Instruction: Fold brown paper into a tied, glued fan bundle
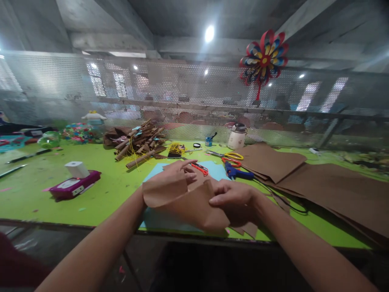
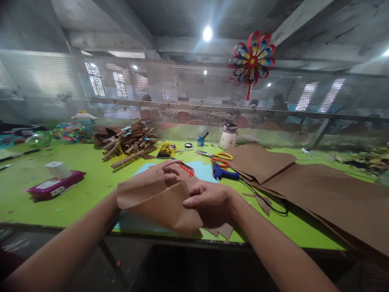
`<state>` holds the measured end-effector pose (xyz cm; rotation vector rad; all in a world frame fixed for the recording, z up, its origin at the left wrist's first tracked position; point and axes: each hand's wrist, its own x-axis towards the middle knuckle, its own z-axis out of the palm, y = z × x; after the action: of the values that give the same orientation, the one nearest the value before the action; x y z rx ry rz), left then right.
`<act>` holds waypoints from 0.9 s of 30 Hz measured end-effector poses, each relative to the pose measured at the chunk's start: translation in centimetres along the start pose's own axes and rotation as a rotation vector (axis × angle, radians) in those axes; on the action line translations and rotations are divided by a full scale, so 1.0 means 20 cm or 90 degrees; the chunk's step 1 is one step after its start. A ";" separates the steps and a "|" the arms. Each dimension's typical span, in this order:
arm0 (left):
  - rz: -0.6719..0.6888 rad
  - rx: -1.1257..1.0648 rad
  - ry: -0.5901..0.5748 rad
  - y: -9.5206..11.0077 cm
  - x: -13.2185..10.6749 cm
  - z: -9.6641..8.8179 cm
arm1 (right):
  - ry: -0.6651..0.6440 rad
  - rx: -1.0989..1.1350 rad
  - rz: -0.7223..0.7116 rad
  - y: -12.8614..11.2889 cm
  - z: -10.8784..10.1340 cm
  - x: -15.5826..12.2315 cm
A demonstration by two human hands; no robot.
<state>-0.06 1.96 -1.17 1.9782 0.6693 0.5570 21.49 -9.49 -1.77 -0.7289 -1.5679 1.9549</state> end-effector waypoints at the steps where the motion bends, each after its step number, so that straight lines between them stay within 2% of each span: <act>1: -0.015 -0.033 0.008 -0.01 0.00 0.00 | -0.028 0.018 0.017 0.01 0.01 -0.01; 4: -0.067 -0.114 0.024 -0.02 -0.01 -0.01 | -0.101 -0.001 0.063 0.03 0.02 -0.05; 6: -0.083 -0.117 0.023 -0.03 -0.01 -0.01 | -0.134 -0.021 0.076 0.04 0.02 -0.06; 8: -0.080 -0.098 0.015 -0.02 -0.01 -0.01 | -0.134 -0.030 0.075 0.04 0.02 -0.06; 11: -0.076 -0.074 -0.001 0.00 -0.01 -0.01 | -0.090 -0.058 0.062 0.02 0.01 -0.05; 13: -0.084 -0.065 0.001 0.01 -0.02 0.00 | -0.072 -0.161 0.057 -0.01 -0.01 -0.03; 15: -0.085 -0.059 0.001 0.01 -0.01 0.01 | -0.059 -0.338 0.038 -0.04 -0.04 0.01; 17: -0.064 -0.023 -0.015 0.00 -0.01 0.02 | -0.015 -0.503 -0.001 -0.06 -0.07 0.05; 21: -0.010 0.130 -0.095 -0.02 0.01 0.03 | 0.172 -0.700 -0.087 -0.03 -0.15 0.10; 24: 0.004 0.159 -0.143 -0.03 0.01 0.04 | 0.252 -0.772 -0.106 0.01 -0.20 0.13; 27: 0.025 0.192 -0.118 -0.04 0.02 0.07 | 0.267 -0.790 -0.126 0.05 -0.21 0.16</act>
<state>0.83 1.68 -2.49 2.2954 0.6278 0.3018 22.06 -4.53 -3.86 -1.2401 -2.3294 0.4371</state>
